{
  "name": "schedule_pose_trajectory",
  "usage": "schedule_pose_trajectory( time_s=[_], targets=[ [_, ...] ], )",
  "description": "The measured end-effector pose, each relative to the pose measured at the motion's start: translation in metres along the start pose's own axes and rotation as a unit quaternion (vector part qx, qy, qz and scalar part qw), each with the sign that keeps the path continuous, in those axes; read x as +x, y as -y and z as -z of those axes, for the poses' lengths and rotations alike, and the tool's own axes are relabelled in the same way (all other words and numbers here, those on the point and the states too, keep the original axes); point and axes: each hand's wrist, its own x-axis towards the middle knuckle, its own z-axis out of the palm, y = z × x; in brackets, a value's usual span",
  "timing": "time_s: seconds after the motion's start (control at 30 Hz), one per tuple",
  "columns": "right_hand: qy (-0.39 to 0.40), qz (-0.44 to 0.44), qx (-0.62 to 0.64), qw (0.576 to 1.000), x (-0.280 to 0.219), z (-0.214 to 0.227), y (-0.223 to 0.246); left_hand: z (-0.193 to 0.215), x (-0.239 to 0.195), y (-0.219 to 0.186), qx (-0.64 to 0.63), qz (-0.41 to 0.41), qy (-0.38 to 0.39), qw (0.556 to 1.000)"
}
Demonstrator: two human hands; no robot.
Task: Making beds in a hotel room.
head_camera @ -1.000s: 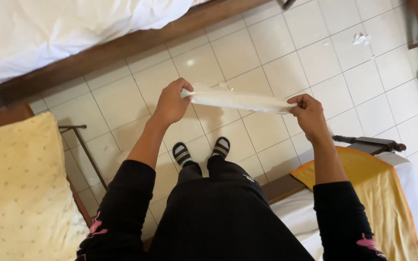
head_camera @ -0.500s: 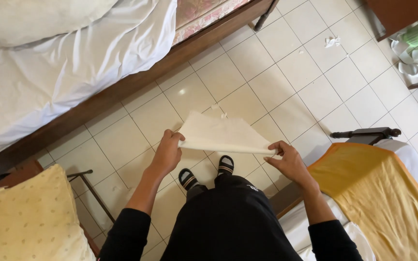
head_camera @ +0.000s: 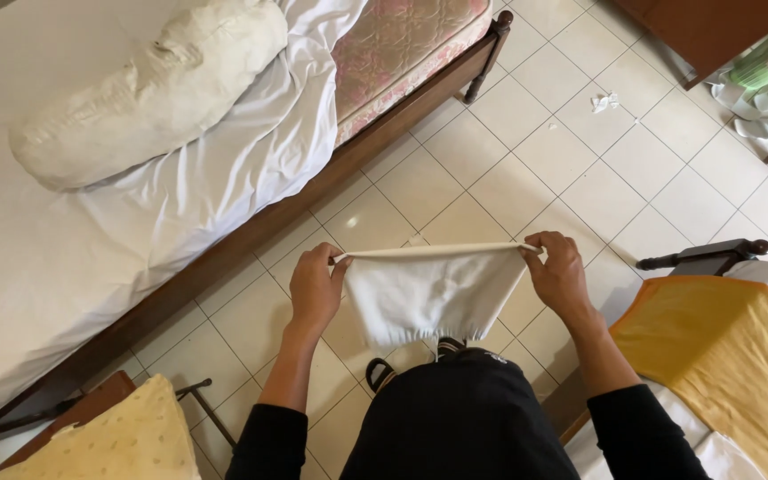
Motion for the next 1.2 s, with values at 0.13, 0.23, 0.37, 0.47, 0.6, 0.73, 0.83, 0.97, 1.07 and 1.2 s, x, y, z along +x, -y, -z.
schedule_pose_trajectory(
  time_s=[0.13, 0.23, 0.37, 0.47, 0.6, 0.73, 0.83, 0.97, 1.07, 1.2],
  targets=[
    [0.020, -0.050, 0.014, 0.998, 0.028, -0.002, 0.010, 0.008, 0.025, 0.003, -0.036, -0.011, -0.056, 0.998],
    [0.035, -0.105, 0.054, 0.992, 0.064, -0.004, 0.010, 0.011, 0.063, -0.001, -0.060, -0.013, -0.067, 0.996],
    [0.066, -0.119, 0.100, 0.986, 0.122, -0.005, -0.006, 0.009, 0.112, -0.009, -0.078, -0.074, -0.097, 0.989],
    [0.073, -0.096, 0.120, 0.986, 0.172, -0.004, -0.028, 0.004, 0.157, -0.026, -0.083, -0.087, -0.099, 0.988],
    [0.102, -0.070, 0.113, 0.986, 0.245, 0.007, -0.044, -0.001, 0.212, -0.050, -0.077, -0.055, -0.083, 0.992],
    [0.144, -0.079, 0.133, 0.977, 0.312, 0.013, -0.053, -0.006, 0.254, -0.089, -0.078, -0.019, -0.079, 0.994],
    [0.170, -0.069, 0.229, 0.956, 0.353, 0.008, -0.056, -0.013, 0.277, -0.105, -0.042, 0.180, -0.016, 0.983],
    [0.130, -0.064, 0.337, 0.930, 0.413, -0.013, -0.063, -0.035, 0.315, -0.091, -0.295, 0.134, -0.055, 0.945],
    [0.090, -0.057, 0.348, 0.931, 0.451, -0.035, -0.069, -0.037, 0.342, -0.088, -0.334, 0.121, -0.065, 0.932],
    [0.050, -0.050, 0.306, 0.949, 0.510, -0.059, -0.068, -0.040, 0.394, -0.073, -0.378, 0.134, -0.036, 0.915]
  ],
)
